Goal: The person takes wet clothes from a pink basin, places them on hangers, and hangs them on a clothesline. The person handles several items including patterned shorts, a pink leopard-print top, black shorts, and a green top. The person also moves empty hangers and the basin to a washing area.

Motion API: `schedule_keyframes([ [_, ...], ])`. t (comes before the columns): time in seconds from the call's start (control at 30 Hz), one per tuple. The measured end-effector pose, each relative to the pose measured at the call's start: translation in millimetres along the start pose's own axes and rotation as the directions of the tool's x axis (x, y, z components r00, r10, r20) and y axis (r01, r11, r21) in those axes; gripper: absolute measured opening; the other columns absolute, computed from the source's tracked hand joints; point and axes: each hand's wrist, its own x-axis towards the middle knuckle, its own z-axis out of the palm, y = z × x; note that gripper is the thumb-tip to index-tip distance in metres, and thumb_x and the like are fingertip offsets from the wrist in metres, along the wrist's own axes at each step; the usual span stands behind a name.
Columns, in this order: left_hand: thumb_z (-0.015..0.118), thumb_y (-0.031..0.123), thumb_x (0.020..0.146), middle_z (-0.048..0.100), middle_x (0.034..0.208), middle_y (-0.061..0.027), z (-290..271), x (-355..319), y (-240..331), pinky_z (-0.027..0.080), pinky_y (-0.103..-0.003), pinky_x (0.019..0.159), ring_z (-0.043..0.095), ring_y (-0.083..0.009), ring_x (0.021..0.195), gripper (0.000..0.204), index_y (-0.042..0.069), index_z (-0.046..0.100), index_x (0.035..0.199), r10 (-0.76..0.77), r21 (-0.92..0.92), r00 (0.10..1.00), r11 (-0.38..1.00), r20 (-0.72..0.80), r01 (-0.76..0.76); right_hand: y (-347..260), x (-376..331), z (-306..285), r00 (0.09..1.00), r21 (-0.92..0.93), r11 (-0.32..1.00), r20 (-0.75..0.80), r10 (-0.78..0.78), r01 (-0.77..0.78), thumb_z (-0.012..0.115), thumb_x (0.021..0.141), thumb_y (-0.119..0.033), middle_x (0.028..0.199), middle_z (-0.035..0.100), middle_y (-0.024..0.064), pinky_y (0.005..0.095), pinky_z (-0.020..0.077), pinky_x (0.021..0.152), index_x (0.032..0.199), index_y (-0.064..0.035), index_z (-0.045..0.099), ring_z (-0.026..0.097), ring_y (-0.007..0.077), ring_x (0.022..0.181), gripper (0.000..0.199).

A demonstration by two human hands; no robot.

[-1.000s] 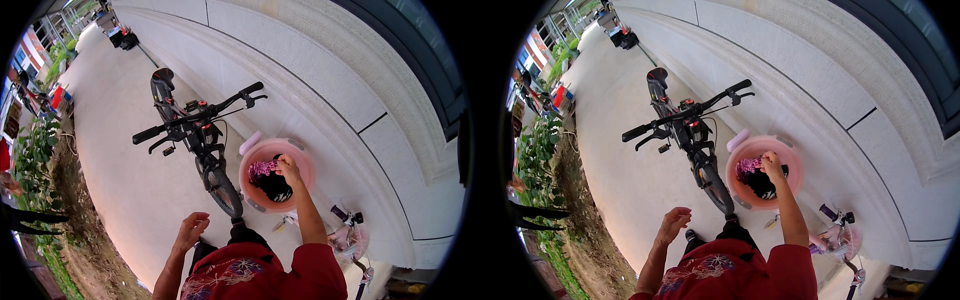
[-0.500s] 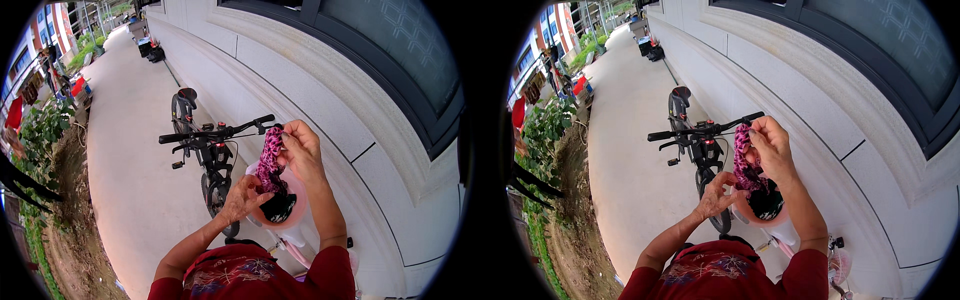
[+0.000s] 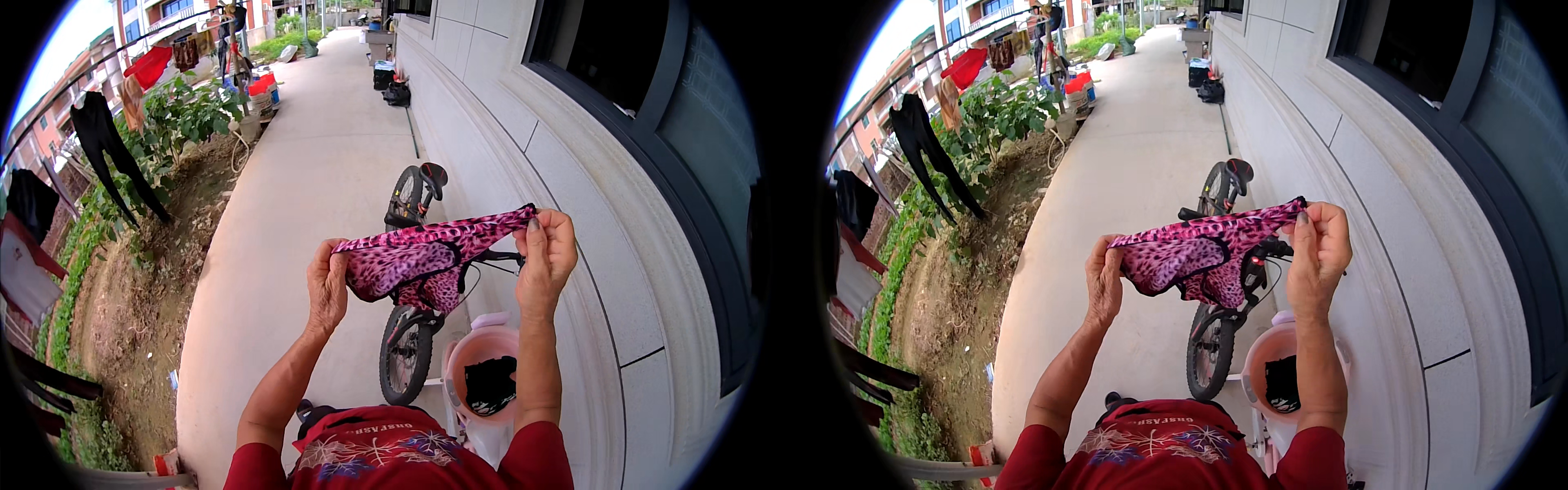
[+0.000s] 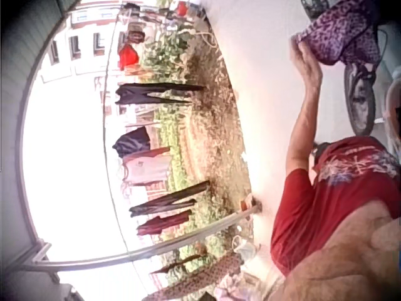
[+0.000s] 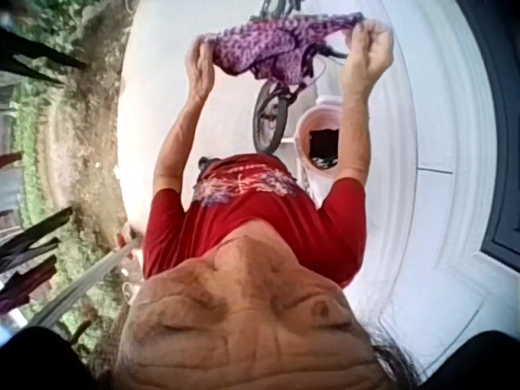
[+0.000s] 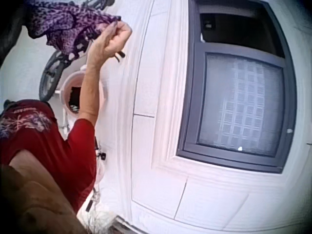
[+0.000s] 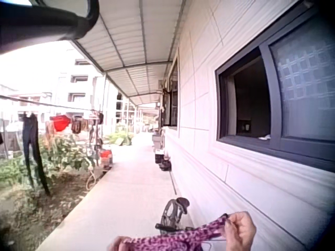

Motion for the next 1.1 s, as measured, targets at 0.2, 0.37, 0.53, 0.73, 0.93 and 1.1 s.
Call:
schedule_keyframes([
  [0.2,0.066,0.015,0.077,0.058,0.073,-0.0055,-94,-7,54,0.046,-0.029,0.065,0.056,-0.0200,0.064,0.018,0.008,0.056,0.090,0.208,0.635,0.908,0.658,0.364,-0.405,0,-6,54,0.998,0.039,0.997,0.015,0.059,-0.059,0.048,0.091,-0.007,0.070,0.050,0.0006,0.0188,0.0392,0.053,0.089,-0.0030,0.048,0.047,0.0055,0.057,0.005],
  [0.37,0.065,0.007,0.065,0.055,0.095,-0.0077,-196,-21,27,0.045,-0.035,0.067,0.055,-0.0278,0.077,0.021,0.009,0.058,0.085,0.332,0.796,0.943,0.563,0.032,-0.225,-24,-35,114,0.983,0.242,0.959,0.140,0.119,-0.150,0.047,0.092,-0.006,0.074,0.050,0.0030,0.0215,0.0411,0.048,0.089,-0.0024,0.047,0.048,0.0077,0.055,0.005],
  [0.53,0.054,0.024,0.086,0.055,0.076,0.0028,-275,-33,44,0.040,-0.021,0.066,0.048,-0.0049,0.072,0.020,0.004,0.055,0.086,-0.274,-0.001,0.961,0.962,0.045,0.275,-33,-57,175,0.967,0.336,0.916,0.196,0.162,-0.221,0.047,0.092,-0.006,0.076,0.050,0.0039,0.0236,0.0438,0.047,0.090,-0.0024,0.047,0.050,0.0092,0.057,0.004],
  [0.73,0.078,0.026,0.070,0.059,0.086,0.0004,-339,-55,97,0.045,-0.023,0.068,0.055,-0.0070,0.074,0.040,0.003,0.056,0.094,-0.330,-0.032,0.845,0.926,0.422,0.377,-20,-70,220,0.932,0.438,0.823,0.188,0.309,-0.361,0.048,0.090,-0.004,0.072,0.052,0.0045,0.0263,0.0434,0.048,0.089,-0.0032,0.049,0.052,0.0106,0.060,0.001],
  [0.93,0.072,0.023,0.077,0.059,0.075,0.0026,-393,-62,100,0.042,-0.022,0.064,0.051,-0.0048,0.069,0.028,0.002,0.064,0.093,-0.582,0.479,0.786,0.761,0.208,0.437,-2,-86,249,0.854,0.402,0.754,0.229,0.467,-0.520,0.051,0.087,-0.004,0.071,0.052,0.0026,0.0237,0.0427,0.048,0.087,-0.0047,0.049,0.050,0.0092,0.058,0.002],
  [1.1,0.062,0.020,0.085,0.058,0.074,0.0055,-427,-66,95,0.037,-0.019,0.057,0.048,-0.0023,0.066,0.013,0.007,0.060,0.085,-0.278,0.077,0.959,0.959,0.057,0.273,9,-98,272,0.861,0.229,0.834,0.216,0.460,-0.502,0.055,0.085,-0.006,0.070,0.051,-0.0033,0.0180,0.0393,0.051,0.083,-0.0075,0.052,0.048,0.0041,0.059,0.003],
])
